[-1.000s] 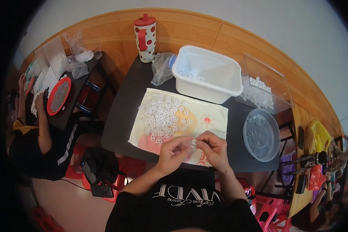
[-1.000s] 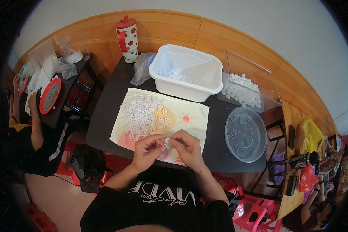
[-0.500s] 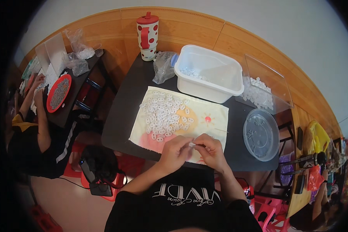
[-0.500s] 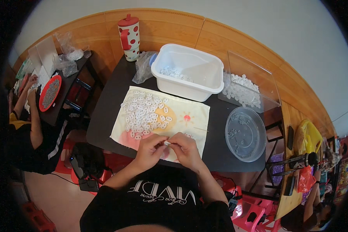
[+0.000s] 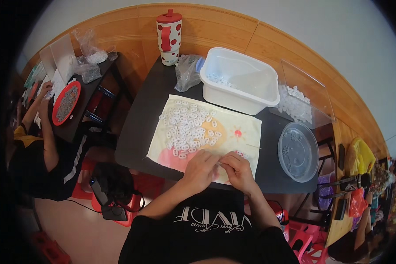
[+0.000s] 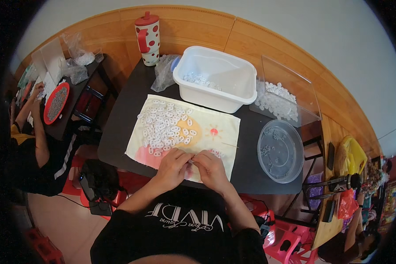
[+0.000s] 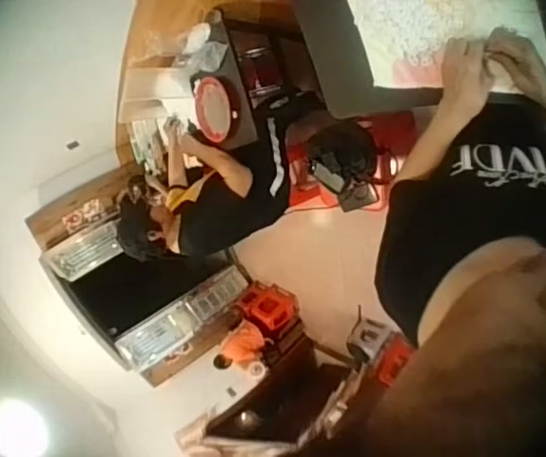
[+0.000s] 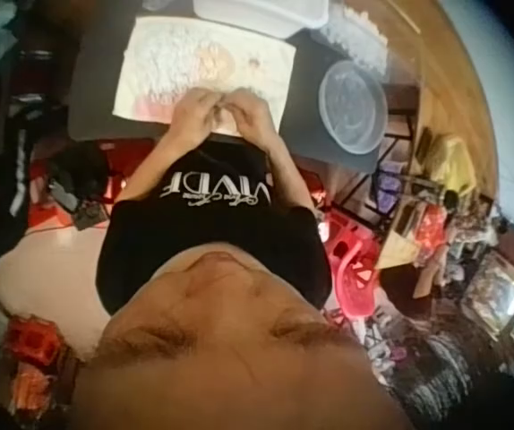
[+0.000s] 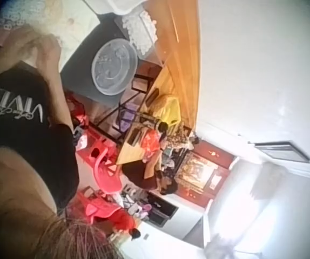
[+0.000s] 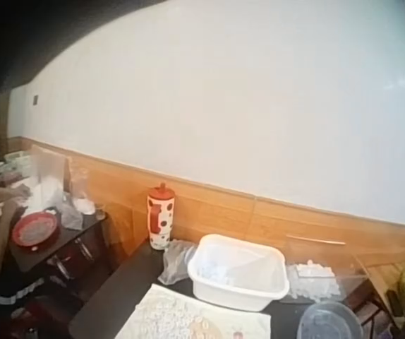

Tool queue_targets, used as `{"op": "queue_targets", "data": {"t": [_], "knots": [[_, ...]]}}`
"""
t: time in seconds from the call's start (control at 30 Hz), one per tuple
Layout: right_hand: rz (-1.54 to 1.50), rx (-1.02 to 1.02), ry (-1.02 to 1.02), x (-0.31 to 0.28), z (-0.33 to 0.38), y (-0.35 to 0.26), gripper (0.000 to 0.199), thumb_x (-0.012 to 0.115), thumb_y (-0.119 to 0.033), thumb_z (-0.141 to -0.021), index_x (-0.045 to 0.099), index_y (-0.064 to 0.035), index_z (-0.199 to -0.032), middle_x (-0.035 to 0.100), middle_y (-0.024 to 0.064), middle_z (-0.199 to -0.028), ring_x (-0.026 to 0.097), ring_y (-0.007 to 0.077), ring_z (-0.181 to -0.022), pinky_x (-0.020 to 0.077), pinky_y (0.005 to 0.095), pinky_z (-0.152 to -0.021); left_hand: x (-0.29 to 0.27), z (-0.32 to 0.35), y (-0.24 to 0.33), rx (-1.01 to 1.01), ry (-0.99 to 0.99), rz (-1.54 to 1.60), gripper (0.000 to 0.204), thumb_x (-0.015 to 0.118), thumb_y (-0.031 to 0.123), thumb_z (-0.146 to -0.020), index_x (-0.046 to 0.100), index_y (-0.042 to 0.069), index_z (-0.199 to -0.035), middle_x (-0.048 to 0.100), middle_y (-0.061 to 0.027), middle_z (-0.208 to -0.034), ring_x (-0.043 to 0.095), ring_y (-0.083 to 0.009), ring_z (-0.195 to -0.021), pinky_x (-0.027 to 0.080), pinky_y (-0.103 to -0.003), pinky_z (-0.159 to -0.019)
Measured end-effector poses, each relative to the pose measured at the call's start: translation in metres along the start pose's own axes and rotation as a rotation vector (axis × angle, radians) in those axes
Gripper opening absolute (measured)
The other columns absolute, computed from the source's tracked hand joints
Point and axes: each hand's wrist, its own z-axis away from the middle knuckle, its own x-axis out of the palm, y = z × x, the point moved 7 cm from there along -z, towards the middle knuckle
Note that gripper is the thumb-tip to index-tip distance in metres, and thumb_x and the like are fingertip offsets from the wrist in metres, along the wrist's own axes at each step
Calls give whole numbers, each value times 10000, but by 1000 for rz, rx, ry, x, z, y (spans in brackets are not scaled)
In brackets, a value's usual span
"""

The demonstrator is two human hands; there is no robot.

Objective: Assembling small white plastic ring-like components together by hand on a workstation table.

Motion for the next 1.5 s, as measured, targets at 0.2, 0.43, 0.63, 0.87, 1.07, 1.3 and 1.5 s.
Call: {"op": "queue_targets", "data": {"t": [0.2,0.43,0.63,0.87,1.07,1.3,1.5], "knots": [[26,-22,5,0,1,-3,165,639,77,-801,647,24,-956,639,158,-888,639,335,-804,509,377,-685,1,1,1,0,-32,20,353,668,-3,-701,629,14,-1051,581,-134,-850,554,-346,-820,455,-430,-697],[116,-78,-19,1,1,-8,191,635,73,-779,665,0,-953,636,130,-886,633,332,-801,509,382,-679,0,4,2,-11,-25,20,325,655,-18,-717,626,6,-1040,580,-149,-885,551,-357,-842,456,-434,-719],[180,-141,-45,5,-5,-15,209,631,73,-741,671,-10,-928,618,119,-886,622,315,-798,500,385,-673,-4,5,-14,-61,-43,150,279,668,-28,-748,623,2,-1021,589,-153,-908,558,-368,-883,460,-434,-742],[281,-257,-27,-4,-2,-32,206,618,41,-677,644,-18,-873,609,114,-901,614,316,-797,507,393,-667,-4,-5,-6,24,-107,155,204,680,-23,-746,630,0,-942,583,-159,-912,556,-379,-886,460,-443,-751],[189,-253,-33,16,13,-15,160,593,35,-699,606,-28,-845,571,135,-891,593,341,-844,503,408,-720,-6,8,-6,30,-98,60,174,628,-66,-688,607,-14,-853,574,-162,-850,559,-383,-835,468,-452,-723],[224,-274,-11,13,17,-16,169,602,30,-727,603,-3,-893,545,125,-899,579,325,-828,492,394,-692,-1,-1,-5,77,-140,139,147,623,-101,-681,603,-19,-801,572,-144,-822,563,-355,-817,469,-435,-693],[205,-286,-51,16,13,-11,182,602,31,-731,597,6,-911,520,125,-898,559,326,-830,481,401,-700,-2,-7,-6,73,-151,154,163,652,-100,-657,605,-7,-782,573,-129,-824,561,-340,-819,472,-424,-693]]}}
